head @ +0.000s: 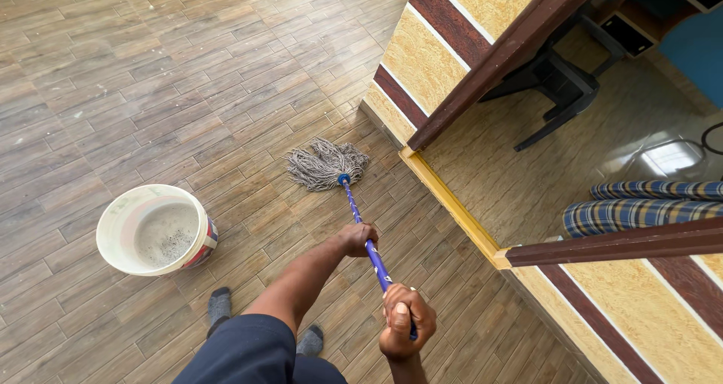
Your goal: The person mops a tiled floor using a mop and a bucket of water, rinsing the mop head in the bucket and wringing it out by hand.
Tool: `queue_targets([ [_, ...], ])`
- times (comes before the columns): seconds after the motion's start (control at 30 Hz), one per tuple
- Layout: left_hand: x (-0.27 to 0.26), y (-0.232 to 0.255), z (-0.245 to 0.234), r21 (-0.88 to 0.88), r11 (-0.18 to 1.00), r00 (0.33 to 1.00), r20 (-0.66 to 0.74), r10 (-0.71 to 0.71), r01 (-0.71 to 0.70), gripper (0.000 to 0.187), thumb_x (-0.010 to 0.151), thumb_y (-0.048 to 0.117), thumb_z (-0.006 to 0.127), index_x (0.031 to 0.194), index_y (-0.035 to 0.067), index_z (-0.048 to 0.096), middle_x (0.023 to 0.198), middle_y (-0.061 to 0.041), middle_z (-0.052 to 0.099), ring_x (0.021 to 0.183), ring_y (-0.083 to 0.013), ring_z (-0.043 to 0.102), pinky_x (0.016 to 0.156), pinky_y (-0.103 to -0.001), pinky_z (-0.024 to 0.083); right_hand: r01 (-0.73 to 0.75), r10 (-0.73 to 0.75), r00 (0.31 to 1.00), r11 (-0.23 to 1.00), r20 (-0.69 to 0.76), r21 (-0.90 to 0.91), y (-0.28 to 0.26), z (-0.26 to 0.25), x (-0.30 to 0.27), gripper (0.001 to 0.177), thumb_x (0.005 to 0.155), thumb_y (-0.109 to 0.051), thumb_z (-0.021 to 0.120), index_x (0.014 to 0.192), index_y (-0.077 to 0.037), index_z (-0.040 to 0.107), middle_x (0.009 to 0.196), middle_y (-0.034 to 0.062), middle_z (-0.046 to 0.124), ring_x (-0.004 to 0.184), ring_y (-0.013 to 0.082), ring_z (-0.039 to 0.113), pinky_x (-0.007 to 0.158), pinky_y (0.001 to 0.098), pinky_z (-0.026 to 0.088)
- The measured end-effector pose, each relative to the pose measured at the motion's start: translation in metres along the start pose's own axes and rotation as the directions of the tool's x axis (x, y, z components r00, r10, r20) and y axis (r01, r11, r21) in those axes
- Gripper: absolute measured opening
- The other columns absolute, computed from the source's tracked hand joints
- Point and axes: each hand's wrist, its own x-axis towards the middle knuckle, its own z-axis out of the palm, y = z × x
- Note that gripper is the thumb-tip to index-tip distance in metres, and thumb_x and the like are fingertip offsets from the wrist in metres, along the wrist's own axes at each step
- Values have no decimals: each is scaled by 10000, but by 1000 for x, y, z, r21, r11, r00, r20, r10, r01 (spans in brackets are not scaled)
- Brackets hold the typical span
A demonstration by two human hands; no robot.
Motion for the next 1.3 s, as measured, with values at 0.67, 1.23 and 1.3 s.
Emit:
queue_targets([
  [0.67,-175,-207,-219,107,963,969,1,-247,246,139,819,299,723,851,171,766,934,-106,746,934,-314,714,837,-452,575,-57,41,998,943,55,329,56,267,33,244,916,-204,542,728,-60,482,591,18,441,537,132,424,590,333,453],
  [1.23,-297,-319,-287,-89,907,772,-494,-400,413,373,676,324,802,946,97,681,1055,-107,671,1103,-321,614,1020,-507,440,-148,-18,879,940,477,307,74,406,79,377,969,-294,531,670,-69,489,709,76,596,854,249,594,831,353,506],
  [1.3,-287,-306,-286,-56,970,807,-544,-230,238,484,619,347,836,975,74,656,1079,-149,643,1109,-369,588,1031,-519,433,-185,18,863,941,505,282,80,386,76,391,961,-294,536,648,-70,470,664,53,545,744,198,540,825,356,506],
])
